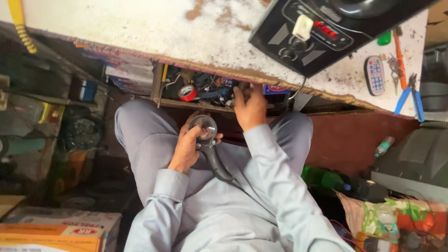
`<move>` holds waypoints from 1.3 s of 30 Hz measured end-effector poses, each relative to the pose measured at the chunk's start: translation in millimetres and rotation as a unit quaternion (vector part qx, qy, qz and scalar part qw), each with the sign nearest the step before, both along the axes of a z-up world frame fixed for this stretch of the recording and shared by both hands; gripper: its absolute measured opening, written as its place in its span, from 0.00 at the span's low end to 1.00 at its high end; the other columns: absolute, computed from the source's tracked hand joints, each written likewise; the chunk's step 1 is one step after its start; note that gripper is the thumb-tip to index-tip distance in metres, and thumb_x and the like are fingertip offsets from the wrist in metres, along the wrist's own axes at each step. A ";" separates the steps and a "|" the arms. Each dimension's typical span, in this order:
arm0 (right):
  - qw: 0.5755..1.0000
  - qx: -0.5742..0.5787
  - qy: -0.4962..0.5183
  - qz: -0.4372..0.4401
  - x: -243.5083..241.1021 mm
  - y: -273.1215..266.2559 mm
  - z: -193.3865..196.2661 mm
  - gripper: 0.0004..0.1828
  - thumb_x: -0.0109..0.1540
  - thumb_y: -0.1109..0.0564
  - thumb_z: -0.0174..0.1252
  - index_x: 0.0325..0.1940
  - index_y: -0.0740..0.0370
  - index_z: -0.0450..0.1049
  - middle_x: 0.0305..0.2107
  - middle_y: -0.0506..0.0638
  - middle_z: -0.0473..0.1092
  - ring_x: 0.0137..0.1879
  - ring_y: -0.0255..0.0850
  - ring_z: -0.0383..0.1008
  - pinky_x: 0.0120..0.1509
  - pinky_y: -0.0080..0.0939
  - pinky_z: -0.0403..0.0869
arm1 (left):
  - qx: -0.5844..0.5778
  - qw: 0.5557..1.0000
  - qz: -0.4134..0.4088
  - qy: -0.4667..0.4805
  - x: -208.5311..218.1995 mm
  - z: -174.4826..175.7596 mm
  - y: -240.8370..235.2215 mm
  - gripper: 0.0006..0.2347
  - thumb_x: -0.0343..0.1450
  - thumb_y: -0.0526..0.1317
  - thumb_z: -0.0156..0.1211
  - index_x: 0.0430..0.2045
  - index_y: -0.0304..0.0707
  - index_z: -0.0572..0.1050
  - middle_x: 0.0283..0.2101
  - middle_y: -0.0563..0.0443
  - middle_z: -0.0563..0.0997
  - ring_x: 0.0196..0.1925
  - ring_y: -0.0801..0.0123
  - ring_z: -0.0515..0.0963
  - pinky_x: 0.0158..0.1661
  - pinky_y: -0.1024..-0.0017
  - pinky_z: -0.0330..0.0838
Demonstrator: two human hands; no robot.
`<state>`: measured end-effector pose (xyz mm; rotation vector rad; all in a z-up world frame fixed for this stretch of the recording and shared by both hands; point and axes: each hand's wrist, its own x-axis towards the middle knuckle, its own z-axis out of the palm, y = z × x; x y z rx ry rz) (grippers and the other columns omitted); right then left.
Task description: The person inserts a small white component into a speaker, tests it with a remote control, and then uses a magnifying glass to inspect the speaker's internal components.
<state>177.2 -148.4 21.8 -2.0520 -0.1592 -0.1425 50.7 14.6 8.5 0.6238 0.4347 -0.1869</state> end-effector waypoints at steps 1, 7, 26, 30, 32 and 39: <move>0.999 -0.031 -0.006 -0.011 9.5 0.7 -4.4 0.18 0.65 0.58 0.63 0.53 0.68 0.67 0.24 0.52 0.76 0.28 0.40 0.80 0.32 0.39 0.75 | 0.001 1.000 -0.001 -0.003 -0.8 0.0 0.2 0.26 0.62 0.31 0.52 0.57 0.25 0.65 0.39 0.38 0.78 0.37 0.47 0.86 0.39 0.53 0.85; 0.989 -0.129 -0.070 -0.018 24.2 -5.3 -29.5 0.14 0.60 0.56 0.68 0.34 0.68 0.70 0.20 0.56 0.73 0.26 0.49 0.76 0.34 0.46 0.73 | 0.006 1.000 0.000 0.002 -1.5 1.0 2.2 0.30 0.60 0.31 0.50 0.62 0.30 0.63 0.43 0.38 0.77 0.36 0.47 0.86 0.38 0.54 0.84; 0.990 0.038 0.113 0.078 -53.3 -129.8 137.5 0.10 0.65 0.55 0.65 0.35 0.65 0.79 0.21 0.41 0.70 0.28 0.26 0.65 0.31 0.30 0.65 | -0.055 0.995 0.056 0.062 43.9 -64.7 9.7 0.18 0.67 0.34 0.48 0.52 0.29 0.69 0.48 0.42 0.80 0.49 0.41 0.81 0.53 0.42 0.76; 0.983 0.121 0.020 -0.140 -22.5 -183.7 174.8 0.09 0.63 0.54 0.61 0.35 0.64 0.77 0.16 0.41 0.68 0.20 0.27 0.65 0.24 0.29 0.64 | -0.026 0.997 0.049 0.047 87.5 -84.4 21.7 0.18 0.68 0.33 0.46 0.52 0.27 0.70 0.48 0.37 0.78 0.50 0.40 0.82 0.54 0.42 0.76; 0.976 0.063 -0.024 -0.209 -8.7 -210.1 184.6 0.09 0.63 0.55 0.61 0.37 0.64 0.78 0.16 0.42 0.68 0.20 0.28 0.67 0.24 0.30 0.66 | -0.014 0.998 0.044 0.036 110.2 -90.6 25.5 0.17 0.68 0.33 0.46 0.51 0.31 0.69 0.49 0.38 0.79 0.50 0.42 0.82 0.54 0.46 0.75; 0.941 -0.182 -0.183 -0.218 104.3 -278.2 187.7 0.08 0.60 0.57 0.64 0.34 0.67 0.79 0.23 0.57 0.75 0.28 0.43 0.77 0.35 0.43 0.72 | 0.099 0.993 -0.046 0.041 98.4 -71.7 41.5 0.20 0.69 0.34 0.43 0.54 0.17 0.69 0.44 0.26 0.81 0.44 0.41 0.82 0.49 0.54 0.77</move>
